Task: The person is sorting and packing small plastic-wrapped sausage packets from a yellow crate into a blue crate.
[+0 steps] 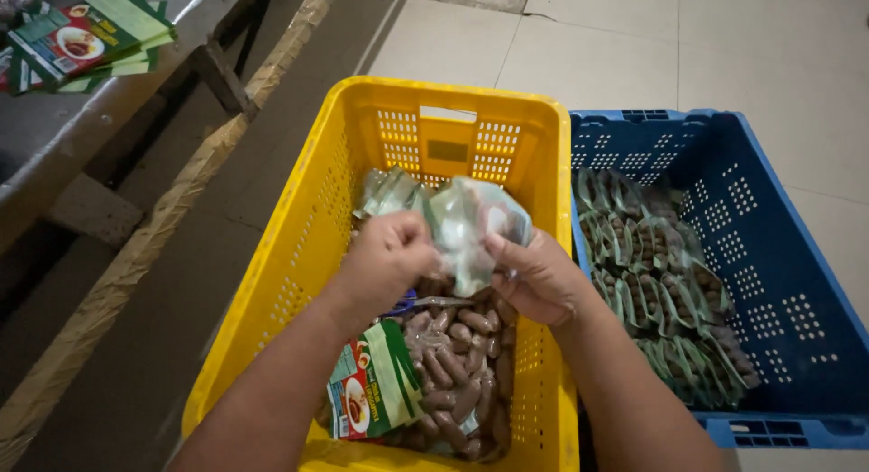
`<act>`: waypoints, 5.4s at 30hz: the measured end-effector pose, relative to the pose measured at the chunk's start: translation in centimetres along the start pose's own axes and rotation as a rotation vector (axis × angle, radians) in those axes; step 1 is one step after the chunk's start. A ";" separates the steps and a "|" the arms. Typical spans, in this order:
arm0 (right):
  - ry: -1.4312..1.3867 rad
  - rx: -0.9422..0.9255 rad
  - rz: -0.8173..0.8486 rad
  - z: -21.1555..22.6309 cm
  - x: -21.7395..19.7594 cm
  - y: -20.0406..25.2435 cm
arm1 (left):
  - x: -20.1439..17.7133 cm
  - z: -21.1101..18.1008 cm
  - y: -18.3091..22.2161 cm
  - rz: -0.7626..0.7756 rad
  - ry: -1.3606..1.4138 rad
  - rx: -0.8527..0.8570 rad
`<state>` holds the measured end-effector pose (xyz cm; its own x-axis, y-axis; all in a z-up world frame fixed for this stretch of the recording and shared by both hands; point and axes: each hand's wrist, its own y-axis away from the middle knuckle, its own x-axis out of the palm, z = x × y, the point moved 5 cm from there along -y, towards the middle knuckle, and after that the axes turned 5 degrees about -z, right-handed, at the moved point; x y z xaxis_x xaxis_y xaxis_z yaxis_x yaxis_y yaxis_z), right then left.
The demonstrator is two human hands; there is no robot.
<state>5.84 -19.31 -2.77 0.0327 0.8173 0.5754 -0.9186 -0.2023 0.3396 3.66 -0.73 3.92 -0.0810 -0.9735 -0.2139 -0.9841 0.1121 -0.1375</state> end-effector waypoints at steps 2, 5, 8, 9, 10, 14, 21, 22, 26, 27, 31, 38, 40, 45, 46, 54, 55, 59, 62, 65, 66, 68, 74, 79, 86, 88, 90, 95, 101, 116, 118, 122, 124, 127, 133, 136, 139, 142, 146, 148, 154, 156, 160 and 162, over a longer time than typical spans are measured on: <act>-0.051 -0.005 0.035 1.6 2.0 1.5 | -1.0 -2.7 0.0 -0.148 0.086 -0.065; -0.166 0.036 0.009 -0.6 -3.4 -3.5 | -2.1 -2.9 -1.2 -0.354 0.416 -0.146; -0.223 0.024 -0.020 0.0 -2.0 -2.5 | -3.3 1.2 -4.5 -0.345 0.563 -0.080; -0.225 0.021 -0.012 0.1 -2.0 -2.3 | -3.7 0.4 -4.9 -0.347 0.558 -0.074; -0.254 0.055 -0.020 0.0 -2.0 -2.1 | -4.1 -0.3 -5.4 -0.317 0.561 -0.057; -0.445 0.173 0.028 0.7 -0.8 -0.3 | -4.7 -7.2 -5.2 -0.329 0.563 0.027; -0.558 0.139 0.069 1.1 1.4 0.8 | -2.2 -10.9 -5.5 -0.210 0.769 0.125; -0.632 0.206 0.149 0.7 1.5 0.7 | -1.3 -10.3 -5.5 -0.156 0.804 0.104; -0.709 0.275 0.240 1.3 2.4 1.0 | 0.1 -7.4 -3.8 -0.081 0.894 0.012; -0.710 0.275 0.240 1.1 2.1 0.6 | 0.0 -6.9 -3.4 -0.081 0.893 0.012; -0.680 0.275 0.317 0.4 2.3 0.7 | 0.7 -7.0 -2.0 -0.025 1.025 -0.092; -0.731 0.248 0.337 0.4 0.9 -0.5 | 1.6 -6.2 -2.9 0.100 1.031 -0.035; -0.664 0.171 0.270 0.9 1.7 0.4 | 0.9 -5.0 -2.6 0.003 0.790 -0.008; -0.496 0.080 0.204 -0.3 0.3 -0.8 | 0.9 -1.4 -1.9 -0.089 0.072 -0.077; -0.444 0.048 0.162 -1.5 -1.4 -2.2 | 1.4 -1.3 -1.7 -0.067 0.071 -0.122; -0.134 -0.024 0.017 -2.9 -2.5 -2.6 | 2.1 0.5 -0.9 -0.099 0.449 -0.314; -0.129 -0.036 0.035 -2.4 -2.1 -2.2 | 1.7 1.1 -1.2 -0.114 0.459 -0.368; -0.100 -0.026 0.045 -0.2 0.5 0.0 | -4.5 -1.7 -0.5 -0.280 0.223 -0.330; -0.088 -0.023 0.020 0.3 0.9 0.0 | -7.2 -4.3 -0.4 -0.288 0.226 -0.192; -0.098 -0.019 0.012 0.9 2.0 0.7 | -6.9 -6.8 0.3 -0.220 0.215 -0.135; -0.099 -0.017 0.012 0.9 1.9 0.6 | -6.8 -6.4 0.3 -0.221 0.214 -0.137; -0.122 -0.034 0.024 0.8 1.8 0.5 | -6.3 -5.6 0.4 -0.145 0.036 -0.134; -0.072 -0.034 0.056 -0.9 -0.7 -1.4 | -3.7 0.4 -0.7 -0.045 -0.189 -0.103; 0.002 -0.075 0.055 0.8 2.8 1.6 | -1.1 0.1 -2.4 -0.013 -0.305 0.113; -0.101 -0.050 -0.030 -0.3 -0.6 -1.1 | 2.3 1.9 -4.1 -0.104 -0.309 0.093; -0.186 0.014 -0.018 1.4 2.0 1.0 | 1.9 1.9 -4.2 -0.156 -0.019 -0.006; -0.270 0.074 -0.009 2.2 3.0 1.5 | 1.6 2.7 -4.9 -0.205 0.273 -0.106; -0.369 0.096 0.103 3.7 4.2 2.6 | 2.5 13.8 -6.7 -0.137 0.355 -0.120; -0.259 0.129 0.065 1.5 0.9 -0.9 | 11.7 21.6 -2.5 0.674 -0.939 -0.184; -0.246 0.169 0.030 1.3 1.7 0.0 | -2.9 13.5 -6.1 -0.085 -0.279 -0.307; -0.253 0.158 0.049 2.0 2.7 0.8 | -4.9 7.6 -4.6 -0.174 -0.099 -0.278; -0.189 0.110 0.150 2.1 3.3 0.4 | -6.0 3.0 -2.8 -0.293 0.329 -0.177; -0.166 0.094 0.107 2.0 3.8 1.4 | -4.4 0.5 -2.0 -0.314 0.266 -0.169; -0.137 0.068 0.041 1.8 4.0 2.1 | -2.8 1.1 -2.3 -0.294 0.079 -0.148; -0.170 0.023 0.164 1.3 2.8 1.3 | 0.5 0.9 -3.5 -0.186 -0.212 -0.073; -0.208 0.038 0.140 0.8 0.6 -0.6 | 2.3 0.7 -4.6 -0.127 -0.322 0.031; -0.304 0.120 0.005 1.0 0.4 -0.7 | 3.0 0.4 -5.4 -0.139 -0.074 0.075; -0.454 0.162 -0.005 0.0 -1.9 -2.3 | 2.8 2.7 -6.8 -0.106 0.487 -0.088; -0.663 0.096 0.288 2.9 2.1 1.0 | 2.0 6.5 -7.3 -0.003 0.760 -0.284; -0.592 0.109 0.181 2.7 1.9 0.6 | 4.4 6.2 -5.4 0.167 0.014 -0.476; -0.420 0.065 0.064 2.0 0.6 -0.3 | 9.9 16.6 0.4 0.776 -0.856 -0.389; -0.380 0.065 0.032 1.5 -0.2 -0.8 | 11.5 20.2 1.3 0.908 -1.077 -0.138; -0.466 0.078 0.173 1.2 0.1 -1.1 | 10.2 15.0 0.7 0.775 -0.910 -0.196; -0.453 0.085 0.149 0.8 -0.2 -1.3 | 8.3 10.9 -0.4 0.717 -0.869 -0.371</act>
<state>7.40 -19.66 -2.72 0.0888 0.4622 0.8823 -0.8915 -0.3582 0.2773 5.08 -6.67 -8.31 -0.6388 -0.2341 -0.7329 -0.7552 0.3729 0.5392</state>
